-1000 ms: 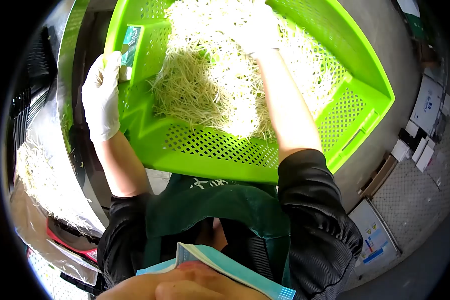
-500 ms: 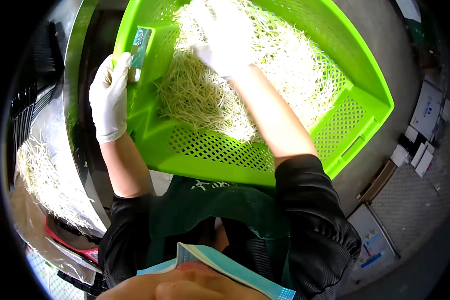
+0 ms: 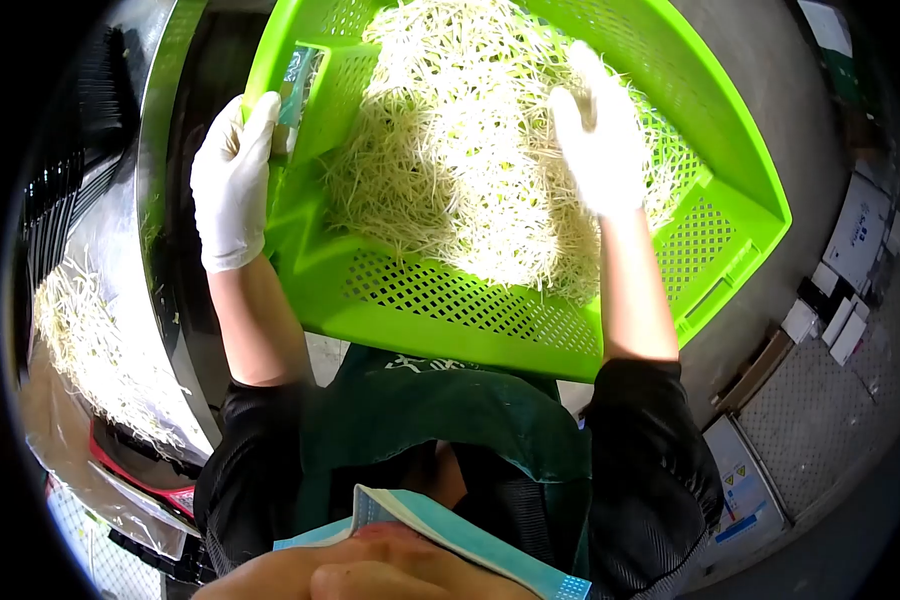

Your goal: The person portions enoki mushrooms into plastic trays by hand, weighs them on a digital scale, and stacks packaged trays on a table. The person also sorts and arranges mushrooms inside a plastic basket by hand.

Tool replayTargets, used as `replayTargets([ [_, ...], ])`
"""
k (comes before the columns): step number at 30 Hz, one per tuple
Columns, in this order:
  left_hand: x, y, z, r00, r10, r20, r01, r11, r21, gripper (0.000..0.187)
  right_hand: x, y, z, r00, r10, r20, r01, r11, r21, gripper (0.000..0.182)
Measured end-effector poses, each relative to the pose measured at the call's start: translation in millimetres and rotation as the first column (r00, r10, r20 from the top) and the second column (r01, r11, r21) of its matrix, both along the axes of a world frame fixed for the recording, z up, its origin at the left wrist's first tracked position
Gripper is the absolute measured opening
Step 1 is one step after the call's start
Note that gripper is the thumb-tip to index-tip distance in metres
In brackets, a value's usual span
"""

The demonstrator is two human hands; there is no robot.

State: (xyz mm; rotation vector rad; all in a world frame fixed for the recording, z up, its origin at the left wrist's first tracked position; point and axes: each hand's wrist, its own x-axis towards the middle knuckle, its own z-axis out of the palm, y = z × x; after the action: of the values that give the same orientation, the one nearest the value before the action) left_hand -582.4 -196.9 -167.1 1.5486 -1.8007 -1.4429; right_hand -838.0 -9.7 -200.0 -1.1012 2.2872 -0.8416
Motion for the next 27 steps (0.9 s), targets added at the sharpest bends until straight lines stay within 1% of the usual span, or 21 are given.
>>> replayTargets([
  [2, -2, -2, 0, 0.999, -0.003, 0.045, 0.004, 1.000, -0.019, 0.035, -23, -27, -22, 0.938, -0.002, -0.346, -0.026, 0.997, -0.076, 0.055],
  [3, -2, -2, 1, 0.997, -0.017, 0.073, 0.020, 0.999, -0.043, 0.037, -18, -29, -24, 0.940, -0.002, -0.341, -0.029, 0.996, -0.086, 0.055],
  [4, -2, -3, 1, 0.994, -0.031, 0.101, 0.038, 0.997, -0.065, 0.038, -2, -39, -14, 0.961, 0.164, -0.223, -0.127, 0.977, 0.171, 0.054],
  [5, -3, -4, 2, 0.989, -0.050, 0.138, 0.063, 0.994, -0.088, 0.039, 11, -41, -5, 0.954, 0.294, -0.064, -0.245, 0.881, 0.405, 0.053],
  [6, -3, -3, 4, 0.988, -0.054, 0.145, 0.067, 0.994, -0.086, 0.039, 21, -31, 5, 0.955, 0.290, -0.057, -0.244, 0.881, 0.404, 0.053],
  [8, -7, -2, 9, 0.990, -0.036, 0.133, 0.039, 0.999, -0.024, 0.039, 38, -5, 28, 0.901, 0.404, -0.158, -0.385, 0.913, 0.135, 0.052],
  [10, -7, -4, 4, 0.991, -0.051, 0.124, 0.055, 0.998, -0.028, 0.039, 20, 40, 43, 0.980, 0.143, -0.141, -0.143, 0.990, 0.013, 0.051],
  [12, -8, -7, 3, 0.992, -0.064, 0.113, 0.069, 0.997, -0.040, 0.039, -12, 104, 41, 0.932, -0.193, -0.307, 0.130, 0.969, -0.211, 0.050],
  [13, -10, -8, 3, 0.986, -0.073, 0.148, 0.079, 0.996, -0.035, 0.039, -18, 127, 52, 0.771, -0.347, -0.535, 0.302, 0.938, -0.173, 0.052],
  [14, -11, -9, 3, 0.979, -0.080, 0.186, 0.087, 0.996, -0.031, 0.039, -39, 164, 51, 0.611, -0.429, -0.665, 0.455, 0.878, -0.149, 0.061],
  [15, -12, -9, 0, 0.978, -0.070, 0.194, 0.083, 0.995, -0.061, 0.040, -40, 176, 67, 0.529, -0.570, -0.629, 0.704, 0.708, -0.049, 0.069],
  [16, -12, -14, -5, 0.969, -0.098, 0.228, 0.117, 0.990, -0.074, 0.041, -57, 218, 50, 0.371, -0.535, -0.759, 0.798, 0.602, -0.034, 0.067],
  [17, -15, -17, -5, 0.953, -0.126, 0.275, 0.157, 0.983, -0.093, 0.043, -72, 256, 27, 0.308, -0.428, -0.850, 0.810, 0.587, -0.002, 0.063],
  [18, -19, -19, -3, 0.935, -0.150, 0.322, 0.195, 0.975, -0.112, 0.044, -82, 275, 21, 0.609, -0.709, -0.357, 0.784, 0.606, 0.133, 0.065],
  [20, -28, -25, -11, 0.907, -0.117, 0.405, 0.204, 0.963, -0.178, 0.049, -97, 299, -12, 0.528, -0.811, -0.254, 0.841, 0.541, 0.021, 0.058],
  [21, -30, -26, -15, 0.878, -0.101, 0.468, 0.228, 0.948, -0.222, 0.050, -101, 291, -4, 0.527, -0.816, -0.236, 0.841, 0.542, 0.003, 0.058],
  [22, -31, -27, -16, 0.844, -0.083, 0.530, 0.256, 0.931, -0.262, 0.052, -102, 281, 12, 0.517, -0.856, -0.027, 0.855, 0.514, 0.065, 0.051],
  [23, -31, -27, -12, 0.862, -0.116, 0.494, 0.241, 0.951, -0.196, 0.053, -99, 279, 23, 0.472, -0.863, 0.178, 0.856, 0.497, 0.142, 0.044],
  [24, -28, -32, -18, 0.870, -0.137, 0.473, 0.252, 0.949, -0.189, 0.054, -104, 286, 20, 0.360, -0.902, 0.237, 0.903, 0.401, 0.154, 0.035],
  [26, -6, -20, -2, 0.906, -0.107, 0.409, 0.271, 0.889, -0.368, 0.048, -94, 302, 42, 0.435, -0.853, 0.287, 0.877, 0.474, 0.077, 0.035],
  [27, -1, -3, 40, 0.949, -0.081, 0.304, 0.173, 0.942, -0.289, 0.043, -79, 298, 68, 0.419, -0.848, 0.323, 0.901, 0.434, -0.031, 0.034],
])
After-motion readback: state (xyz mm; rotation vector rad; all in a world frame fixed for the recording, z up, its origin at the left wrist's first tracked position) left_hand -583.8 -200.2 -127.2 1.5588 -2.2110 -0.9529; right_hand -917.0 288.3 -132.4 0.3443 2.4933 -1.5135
